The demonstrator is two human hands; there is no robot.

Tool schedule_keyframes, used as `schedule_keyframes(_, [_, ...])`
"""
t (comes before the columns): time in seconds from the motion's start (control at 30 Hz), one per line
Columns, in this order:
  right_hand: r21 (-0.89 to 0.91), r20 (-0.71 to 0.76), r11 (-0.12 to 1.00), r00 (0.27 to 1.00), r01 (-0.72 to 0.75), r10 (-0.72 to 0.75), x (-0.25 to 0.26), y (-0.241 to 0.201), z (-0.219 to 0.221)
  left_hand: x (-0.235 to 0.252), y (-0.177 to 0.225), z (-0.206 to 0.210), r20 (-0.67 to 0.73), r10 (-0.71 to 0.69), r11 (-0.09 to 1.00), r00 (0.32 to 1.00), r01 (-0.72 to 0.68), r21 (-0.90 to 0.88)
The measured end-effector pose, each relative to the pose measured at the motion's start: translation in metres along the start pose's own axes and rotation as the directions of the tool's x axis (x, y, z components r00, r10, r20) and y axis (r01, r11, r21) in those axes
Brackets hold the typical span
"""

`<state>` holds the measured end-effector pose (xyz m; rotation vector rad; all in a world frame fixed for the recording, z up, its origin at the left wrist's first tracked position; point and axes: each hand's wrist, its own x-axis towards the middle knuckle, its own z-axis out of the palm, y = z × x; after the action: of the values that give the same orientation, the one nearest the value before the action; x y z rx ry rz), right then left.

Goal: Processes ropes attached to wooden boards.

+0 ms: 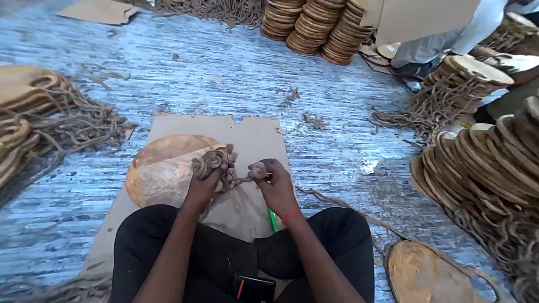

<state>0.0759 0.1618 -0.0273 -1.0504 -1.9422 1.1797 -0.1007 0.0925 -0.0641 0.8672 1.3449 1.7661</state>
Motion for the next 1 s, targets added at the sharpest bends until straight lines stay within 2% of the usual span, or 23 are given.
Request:
schedule_keyframes(0.07, [-0.045,0.041,0.998,0.998,0.051,-0.049,0.012,-0.021,0.005,0.003,0.008,0.003,0.07,-0.051,0.998,0.996,0.048,0.05])
schedule_keyframes(0.17, [-0.073,-0.004,0.994,0.997,0.078,-0.078,0.039,-0.032,0.01,0.017,0.028,0.006,0.214,-0.119,0.989,0.97,0.097,0.109])
schedule_keyframes(0.3, [-0.016,0.014,1.0,1.0,0.011,-0.011,0.076,-0.052,0.001,0.045,0.057,0.008,0.373,-0.03,0.974,0.927,-0.056,0.219])
schedule_keyframes(0.4, [0.063,-0.005,0.997,0.999,0.042,-0.041,0.104,-0.086,-0.012,0.07,0.085,0.024,0.366,0.037,0.977,0.93,-0.111,0.182])
schedule_keyframes(0.47, [0.074,-0.015,0.992,0.995,0.104,-0.104,0.121,-0.119,-0.022,0.089,0.11,0.036,0.303,0.168,0.95,0.938,-0.236,0.204])
schedule_keyframes(0.6, [0.173,0.028,0.954,0.967,0.245,-0.254,0.135,-0.183,-0.058,0.123,0.193,0.044,0.287,0.385,0.792,0.877,-0.474,0.385])
schedule_keyframes(0.67, [0.216,-0.019,0.915,0.938,0.342,-0.346,0.122,-0.198,-0.076,0.135,0.236,0.039,0.257,0.446,0.739,0.858,-0.514,0.436])
schedule_keyframes(0.73, [0.19,-0.123,0.878,0.897,0.44,-0.424,0.108,-0.185,-0.078,0.142,0.279,0.032,0.185,0.492,0.715,0.851,-0.516,0.472])
schedule_keyframes(0.8, [0.171,-0.118,0.893,0.909,0.416,-0.401,0.09,-0.147,-0.059,0.146,0.315,0.022,0.108,0.538,0.704,0.836,-0.516,0.489])
schedule_keyframes(0.9, [0.155,0.075,0.973,0.98,0.172,-0.185,0.065,-0.076,0.001,0.149,0.347,0.007,0.006,0.608,0.715,0.794,-0.55,0.432])
schedule_keyframes(0.97, [0.148,0.193,0.988,0.978,0.05,-0.078,0.055,-0.052,0.042,0.142,0.358,0.008,0.024,0.618,0.704,0.786,-0.567,0.428])
schedule_keyframes(1.0, [0.151,0.212,0.988,0.975,0.035,-0.067,0.05,-0.047,0.058,0.137,0.359,0.012,0.048,0.614,0.699,0.788,-0.571,0.431])
